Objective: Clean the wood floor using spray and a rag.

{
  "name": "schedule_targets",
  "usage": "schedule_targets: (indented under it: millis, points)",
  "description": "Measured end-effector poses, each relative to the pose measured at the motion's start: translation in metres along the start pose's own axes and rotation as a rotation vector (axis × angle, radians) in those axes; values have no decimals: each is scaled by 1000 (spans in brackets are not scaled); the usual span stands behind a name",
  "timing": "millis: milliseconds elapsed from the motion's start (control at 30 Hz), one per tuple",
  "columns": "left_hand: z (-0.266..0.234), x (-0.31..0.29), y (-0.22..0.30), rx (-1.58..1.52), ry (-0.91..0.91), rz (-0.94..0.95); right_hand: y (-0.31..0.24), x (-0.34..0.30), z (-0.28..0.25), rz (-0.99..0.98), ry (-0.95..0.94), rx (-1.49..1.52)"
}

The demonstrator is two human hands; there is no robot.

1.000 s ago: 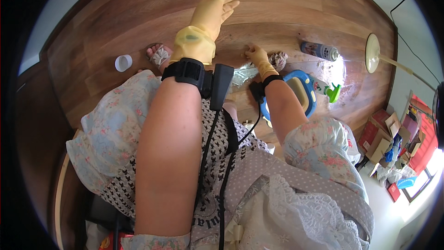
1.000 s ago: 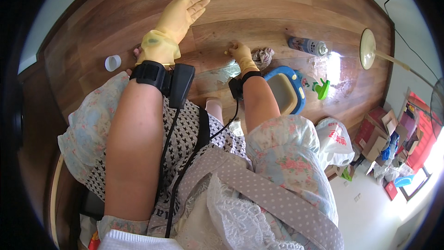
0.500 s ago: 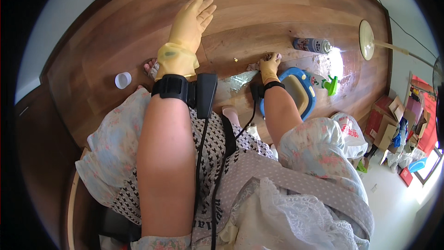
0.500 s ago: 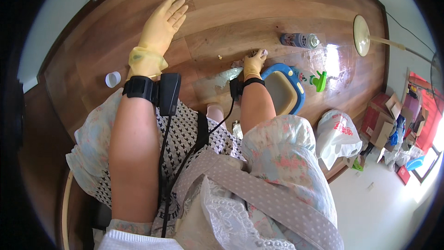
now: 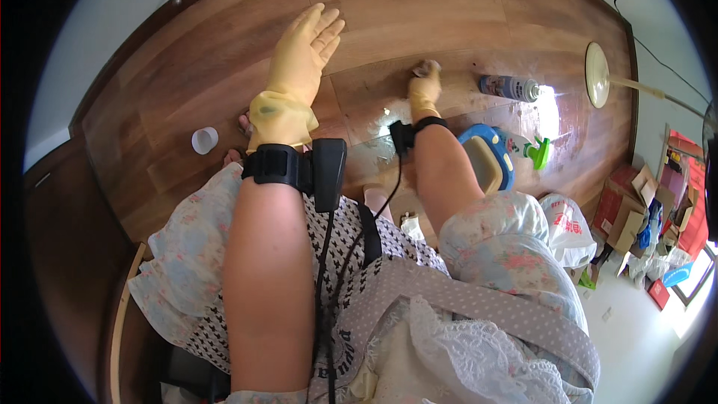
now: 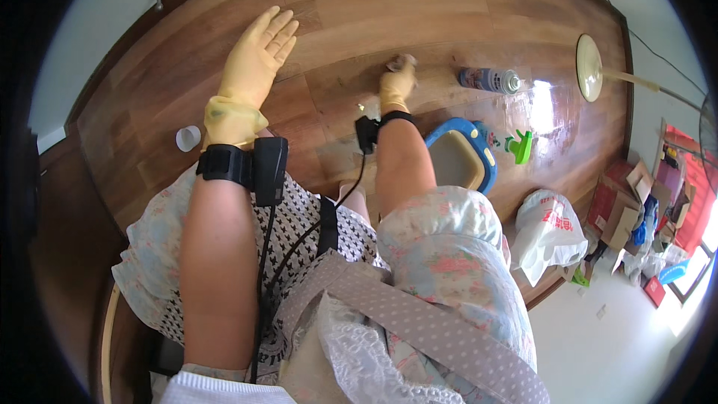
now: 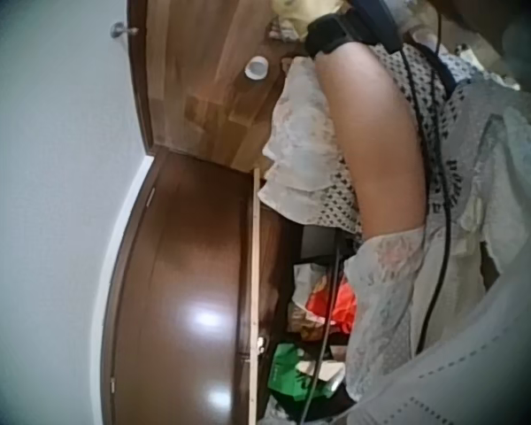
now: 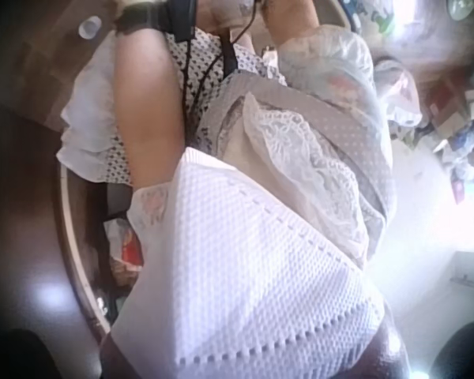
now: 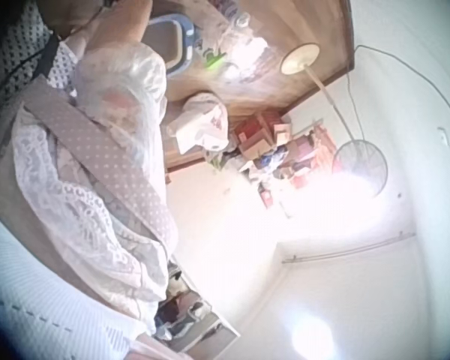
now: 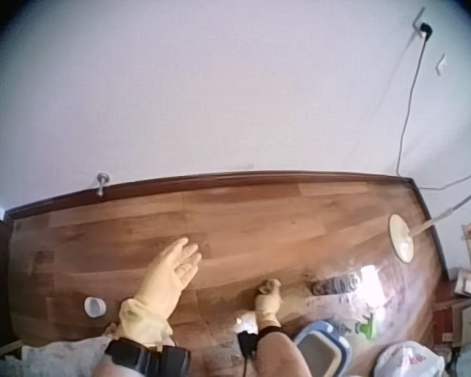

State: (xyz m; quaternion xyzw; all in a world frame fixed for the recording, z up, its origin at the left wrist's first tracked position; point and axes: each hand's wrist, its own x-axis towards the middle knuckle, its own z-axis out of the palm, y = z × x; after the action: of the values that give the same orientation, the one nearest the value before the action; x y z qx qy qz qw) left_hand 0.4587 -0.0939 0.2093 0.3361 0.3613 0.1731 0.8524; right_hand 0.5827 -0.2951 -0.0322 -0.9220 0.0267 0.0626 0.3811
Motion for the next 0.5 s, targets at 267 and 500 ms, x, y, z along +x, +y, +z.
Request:
schedule_targets:
  millis: [267, 500]
  points:
    - [20, 5, 2, -15, -55, 5, -30, -35, 28, -437, -264, -303]
    - [9, 3, 1, -30, -19, -1, -61, -126, 21, -742, -593, -539]
